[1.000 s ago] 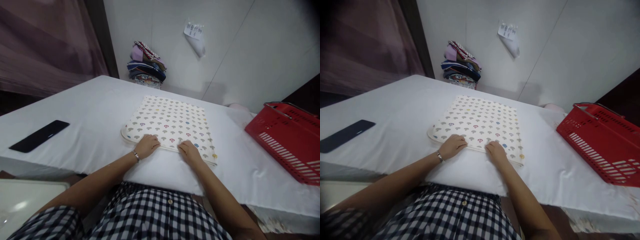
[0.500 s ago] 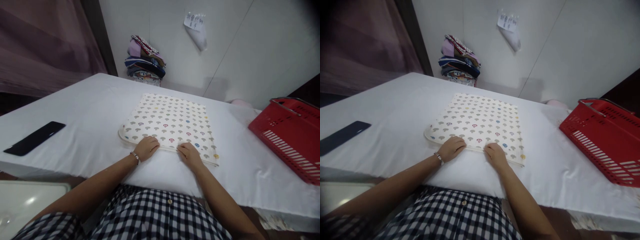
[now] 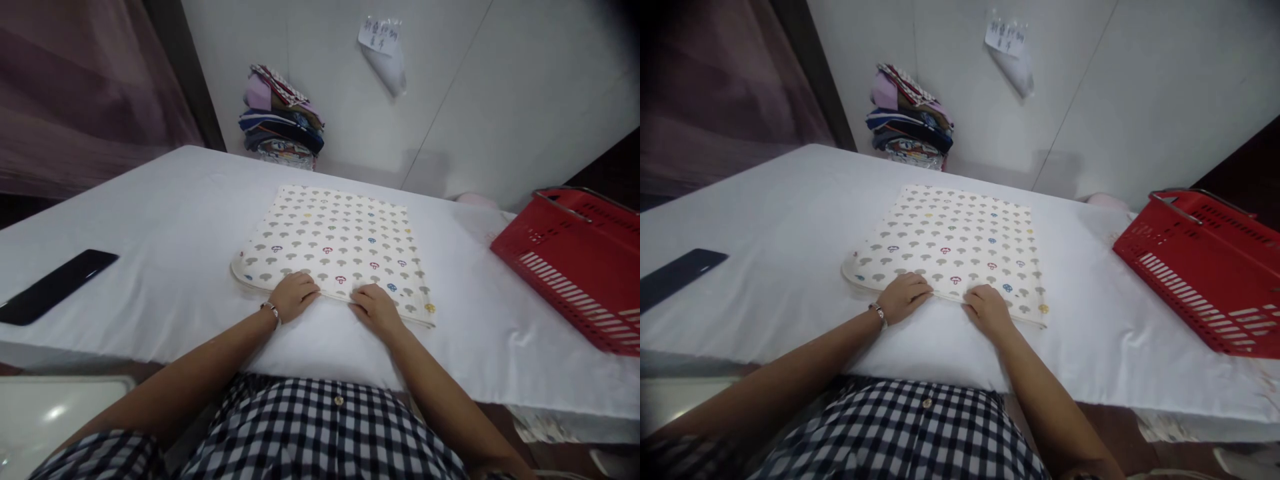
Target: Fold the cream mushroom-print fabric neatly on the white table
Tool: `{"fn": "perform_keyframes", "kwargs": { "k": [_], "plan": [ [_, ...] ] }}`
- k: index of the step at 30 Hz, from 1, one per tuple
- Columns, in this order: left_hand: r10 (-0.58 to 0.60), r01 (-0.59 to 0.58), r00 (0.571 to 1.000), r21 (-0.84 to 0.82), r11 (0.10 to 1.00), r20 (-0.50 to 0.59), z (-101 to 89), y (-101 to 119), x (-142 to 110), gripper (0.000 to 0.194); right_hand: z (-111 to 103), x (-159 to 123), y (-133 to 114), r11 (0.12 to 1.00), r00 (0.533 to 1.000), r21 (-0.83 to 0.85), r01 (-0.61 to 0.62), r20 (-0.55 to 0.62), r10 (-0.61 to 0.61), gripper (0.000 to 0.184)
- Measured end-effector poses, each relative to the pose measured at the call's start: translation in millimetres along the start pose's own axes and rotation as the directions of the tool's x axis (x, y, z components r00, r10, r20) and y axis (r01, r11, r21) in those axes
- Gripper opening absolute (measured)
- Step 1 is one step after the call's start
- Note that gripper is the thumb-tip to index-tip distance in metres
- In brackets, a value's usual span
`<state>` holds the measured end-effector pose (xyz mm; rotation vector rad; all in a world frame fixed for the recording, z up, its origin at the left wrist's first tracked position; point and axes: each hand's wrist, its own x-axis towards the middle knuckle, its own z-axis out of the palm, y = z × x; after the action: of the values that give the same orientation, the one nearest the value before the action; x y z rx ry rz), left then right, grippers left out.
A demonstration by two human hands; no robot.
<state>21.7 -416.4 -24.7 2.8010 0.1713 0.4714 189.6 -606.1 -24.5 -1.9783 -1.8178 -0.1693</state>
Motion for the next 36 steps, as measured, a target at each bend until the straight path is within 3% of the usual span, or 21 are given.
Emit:
{"fn": "perform_keyframes", "kwargs": {
  "k": [13,20,27,33,36],
  "plan": [
    [-0.016,0.016,1.000,0.022,1.000,-0.008,1.8,4,3,0.027,10,0,5,0.996,0.992,-0.065,-0.067,-0.112,0.060,0.025],
    [0.003,0.017,0.991,0.149,0.989,-0.135,-3.1,6,5,0.025,7,5,4,0.990,0.984,-0.123,-0.066,-0.171,0.045,0.025],
    [0.116,-0.099,0.992,0.266,0.959,-0.047,-1.5,6,5,0.027,15,2,8,0.988,0.996,-0.153,-0.011,-0.090,-0.002,0.024],
    [0.105,-0.082,0.991,0.248,0.965,-0.082,-0.5,14,2,0.024,14,3,6,0.990,0.995,-0.136,-0.030,-0.100,0.017,0.025],
    [0.156,-0.133,0.983,0.213,0.968,-0.097,2.7,22,4,0.023,13,6,5,0.991,0.992,-0.118,-0.057,-0.118,0.043,0.025]
  ]
}}
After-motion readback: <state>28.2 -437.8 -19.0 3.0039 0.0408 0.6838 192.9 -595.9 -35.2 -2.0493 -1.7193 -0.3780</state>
